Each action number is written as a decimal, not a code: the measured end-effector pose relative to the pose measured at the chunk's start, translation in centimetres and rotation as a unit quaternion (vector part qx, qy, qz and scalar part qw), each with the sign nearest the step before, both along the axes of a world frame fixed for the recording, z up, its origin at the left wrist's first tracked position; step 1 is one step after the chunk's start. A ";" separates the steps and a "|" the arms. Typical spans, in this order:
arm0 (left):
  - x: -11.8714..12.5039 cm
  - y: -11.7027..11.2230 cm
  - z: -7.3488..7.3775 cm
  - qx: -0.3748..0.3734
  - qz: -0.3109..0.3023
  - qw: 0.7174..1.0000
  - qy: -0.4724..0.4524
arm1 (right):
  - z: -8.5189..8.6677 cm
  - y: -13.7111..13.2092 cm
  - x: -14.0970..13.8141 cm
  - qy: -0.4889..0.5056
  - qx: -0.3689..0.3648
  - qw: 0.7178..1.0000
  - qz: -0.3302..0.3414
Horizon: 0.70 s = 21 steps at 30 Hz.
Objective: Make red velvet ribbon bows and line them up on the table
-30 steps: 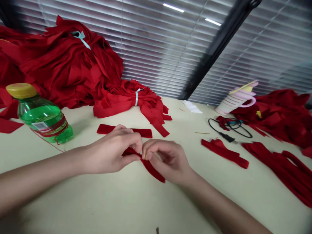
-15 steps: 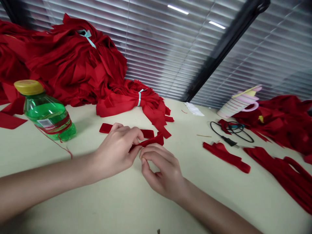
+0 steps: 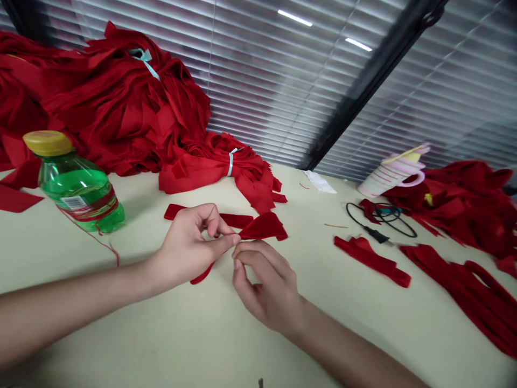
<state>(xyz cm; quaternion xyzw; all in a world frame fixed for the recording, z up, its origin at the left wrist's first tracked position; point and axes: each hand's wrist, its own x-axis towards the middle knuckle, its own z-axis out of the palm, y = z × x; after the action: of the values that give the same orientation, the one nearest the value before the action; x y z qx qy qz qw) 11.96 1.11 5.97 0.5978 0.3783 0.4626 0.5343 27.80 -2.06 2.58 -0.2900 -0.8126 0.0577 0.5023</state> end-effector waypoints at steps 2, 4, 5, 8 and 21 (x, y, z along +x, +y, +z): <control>0.1 0.0 0.1 -0.061 -0.022 0.997 -0.045 | 0.4 -0.1 0.1 0.041 -0.049 0.998 0.019; 0.2 0.1 0.0 -0.115 -0.039 0.989 -0.085 | 0.8 -0.2 0.2 0.088 -0.106 0.990 0.041; 0.2 0.2 -0.1 -0.137 -0.045 0.985 -0.100 | 1.0 -0.2 0.3 0.112 -0.135 0.983 0.050; 0.2 0.2 -0.3 -0.179 -0.061 0.973 -0.131 | 1.4 -0.1 0.5 0.177 -0.215 0.957 0.076; 0.0 0.4 -0.1 -0.135 -0.083 0.983 -0.090 | 1.5 0.3 1.1 0.314 -0.336 0.874 0.154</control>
<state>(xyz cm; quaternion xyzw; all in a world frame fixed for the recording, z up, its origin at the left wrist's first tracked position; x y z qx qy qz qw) 11.99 1.54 5.92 0.5052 0.3366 0.4135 0.6786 28.94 -1.75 4.10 -0.2793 -0.5783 0.4921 0.5876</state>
